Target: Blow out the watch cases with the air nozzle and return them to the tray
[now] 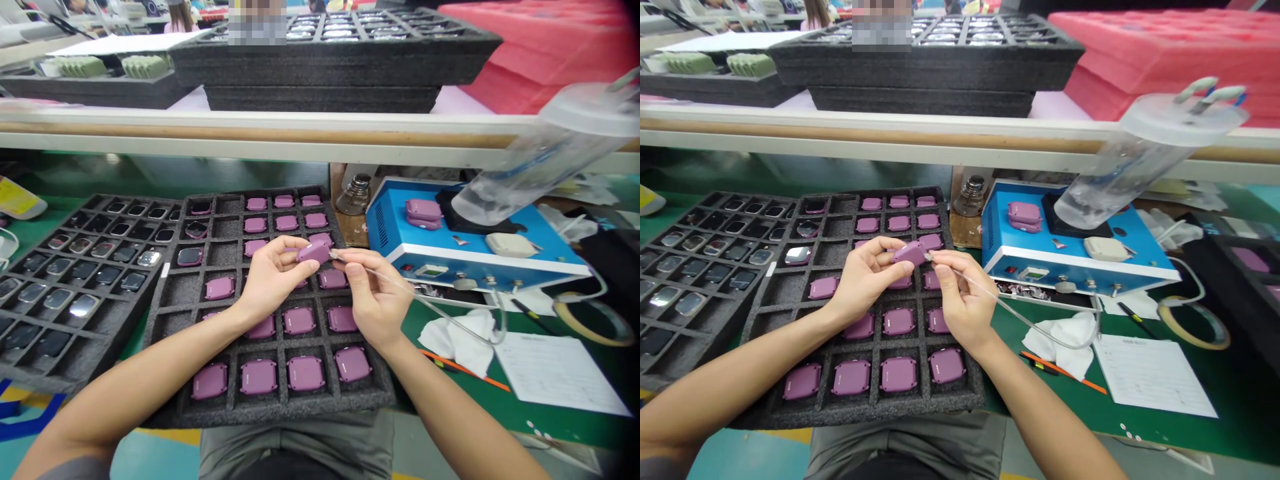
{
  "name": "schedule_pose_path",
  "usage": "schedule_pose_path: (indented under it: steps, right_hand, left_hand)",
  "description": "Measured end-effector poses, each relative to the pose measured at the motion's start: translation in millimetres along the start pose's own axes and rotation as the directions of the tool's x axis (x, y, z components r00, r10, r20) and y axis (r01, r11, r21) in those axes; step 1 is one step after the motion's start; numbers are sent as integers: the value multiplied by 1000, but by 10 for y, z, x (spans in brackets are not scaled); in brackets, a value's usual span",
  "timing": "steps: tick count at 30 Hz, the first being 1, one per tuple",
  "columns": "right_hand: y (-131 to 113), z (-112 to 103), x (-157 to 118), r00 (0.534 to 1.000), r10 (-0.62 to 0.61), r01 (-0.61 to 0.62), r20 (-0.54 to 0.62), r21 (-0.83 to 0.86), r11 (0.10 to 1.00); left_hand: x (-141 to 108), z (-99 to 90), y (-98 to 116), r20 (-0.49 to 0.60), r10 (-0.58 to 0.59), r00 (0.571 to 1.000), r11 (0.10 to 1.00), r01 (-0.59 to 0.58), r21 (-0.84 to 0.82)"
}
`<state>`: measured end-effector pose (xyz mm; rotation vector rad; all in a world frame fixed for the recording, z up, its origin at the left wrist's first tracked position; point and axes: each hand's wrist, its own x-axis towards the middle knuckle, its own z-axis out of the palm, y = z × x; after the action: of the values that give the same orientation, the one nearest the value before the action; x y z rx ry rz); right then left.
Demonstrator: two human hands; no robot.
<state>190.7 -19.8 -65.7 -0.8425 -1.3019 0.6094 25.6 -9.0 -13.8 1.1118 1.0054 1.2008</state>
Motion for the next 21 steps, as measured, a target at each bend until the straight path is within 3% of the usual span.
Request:
schedule_pose_path:
  steps: [21]
  right_hand:
    - [0,2,4,1000,-18,18,-1,11,1000]
  left_hand:
    - [-28,11,3,-6,-7,1000,999,7,42]
